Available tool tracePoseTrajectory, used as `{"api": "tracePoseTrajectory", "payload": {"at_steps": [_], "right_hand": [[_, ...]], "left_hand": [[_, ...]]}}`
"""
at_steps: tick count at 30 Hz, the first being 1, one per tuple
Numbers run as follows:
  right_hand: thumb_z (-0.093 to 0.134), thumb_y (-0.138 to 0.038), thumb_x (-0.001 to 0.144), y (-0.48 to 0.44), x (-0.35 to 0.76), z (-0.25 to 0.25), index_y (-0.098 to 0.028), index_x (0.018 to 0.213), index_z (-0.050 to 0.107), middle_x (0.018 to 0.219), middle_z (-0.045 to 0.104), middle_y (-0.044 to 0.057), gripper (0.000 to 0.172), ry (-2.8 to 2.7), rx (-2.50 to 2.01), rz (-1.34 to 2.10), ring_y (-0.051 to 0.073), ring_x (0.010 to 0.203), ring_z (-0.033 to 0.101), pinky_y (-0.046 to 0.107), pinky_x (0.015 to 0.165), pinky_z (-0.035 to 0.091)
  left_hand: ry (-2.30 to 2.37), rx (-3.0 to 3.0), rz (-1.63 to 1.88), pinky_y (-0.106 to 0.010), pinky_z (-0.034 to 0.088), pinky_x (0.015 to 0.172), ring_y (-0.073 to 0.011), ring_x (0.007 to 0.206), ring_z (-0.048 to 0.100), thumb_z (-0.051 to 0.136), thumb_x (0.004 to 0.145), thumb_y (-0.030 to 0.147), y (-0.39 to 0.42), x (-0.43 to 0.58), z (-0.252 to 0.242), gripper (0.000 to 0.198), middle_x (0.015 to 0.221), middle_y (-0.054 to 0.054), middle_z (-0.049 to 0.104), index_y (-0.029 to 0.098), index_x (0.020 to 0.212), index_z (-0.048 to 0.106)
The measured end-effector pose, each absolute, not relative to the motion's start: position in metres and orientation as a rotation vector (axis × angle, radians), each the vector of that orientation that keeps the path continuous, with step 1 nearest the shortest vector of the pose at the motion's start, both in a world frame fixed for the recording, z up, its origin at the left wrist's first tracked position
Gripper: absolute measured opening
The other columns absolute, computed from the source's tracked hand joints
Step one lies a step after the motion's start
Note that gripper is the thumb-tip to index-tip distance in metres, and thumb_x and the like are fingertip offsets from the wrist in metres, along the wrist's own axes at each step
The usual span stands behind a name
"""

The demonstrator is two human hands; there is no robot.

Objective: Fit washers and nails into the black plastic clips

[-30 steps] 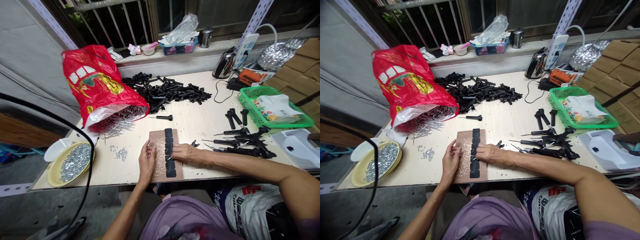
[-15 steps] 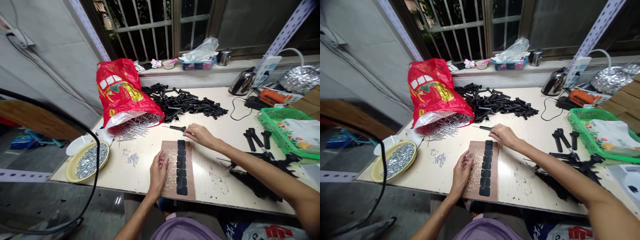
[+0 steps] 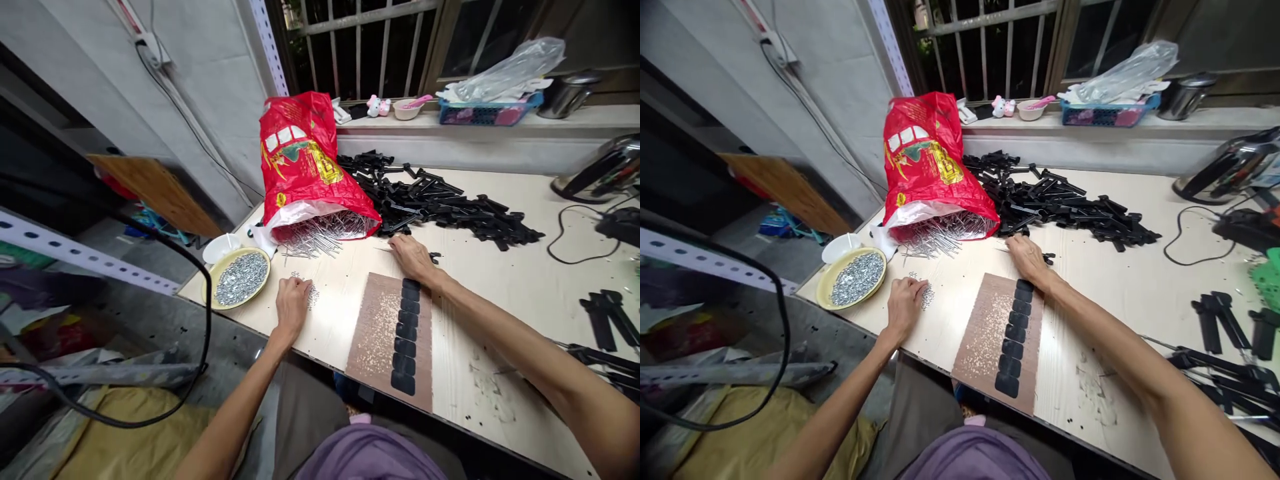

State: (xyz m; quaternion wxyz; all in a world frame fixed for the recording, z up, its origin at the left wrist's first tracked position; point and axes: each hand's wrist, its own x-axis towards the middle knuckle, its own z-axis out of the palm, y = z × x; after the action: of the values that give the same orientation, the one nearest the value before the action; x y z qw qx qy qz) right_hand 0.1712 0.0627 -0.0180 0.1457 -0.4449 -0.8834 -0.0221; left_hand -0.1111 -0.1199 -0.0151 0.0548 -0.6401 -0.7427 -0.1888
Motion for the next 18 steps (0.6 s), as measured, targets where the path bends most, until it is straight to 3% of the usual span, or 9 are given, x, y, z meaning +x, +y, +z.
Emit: {"api": "tracePoseTrajectory", "payload": {"at_steps": [8,14,18], "right_hand": [[0.039,-0.024,0.096,0.01,0.178,0.004,-0.018,0.111,0.061,0.091,0.06,0.007,0.027,-2.426,-1.021,-0.019,0.018,0.086,0.055,0.026,0.072,0.042],[0.038,-0.022,0.096,-0.038,0.154,0.033,-0.022,0.12,0.057,0.096,0.06,0.006,0.031,-2.428,-0.965,0.159,0.015,0.084,0.057,0.024,0.066,0.045],[0.039,-0.021,0.096,-0.054,0.15,0.037,-0.021,0.119,0.058,0.095,0.06,0.006,0.03,-2.407,-0.937,0.198,0.015,0.084,0.058,0.024,0.069,0.047]], "left_hand": [[-2.183,-2.212,-0.134,-0.034,0.036,0.072,-0.0243,0.088,0.045,0.043,0.09,0.02,-0.095,-0.117,-0.005,0.026,0.086,-0.01,0.061,0.017,0.086,0.069],[-2.169,-2.294,-0.2,-0.034,0.037,0.073,-0.0237,0.088,0.048,0.04,0.09,0.02,-0.094,-0.118,-0.004,0.028,0.086,-0.011,0.06,0.017,0.089,0.067],[-2.223,-2.284,-0.323,-0.034,0.038,0.072,-0.0243,0.086,0.049,0.044,0.087,0.019,-0.095,-0.112,-0.004,0.025,0.081,-0.01,0.059,0.018,0.078,0.067]]}}
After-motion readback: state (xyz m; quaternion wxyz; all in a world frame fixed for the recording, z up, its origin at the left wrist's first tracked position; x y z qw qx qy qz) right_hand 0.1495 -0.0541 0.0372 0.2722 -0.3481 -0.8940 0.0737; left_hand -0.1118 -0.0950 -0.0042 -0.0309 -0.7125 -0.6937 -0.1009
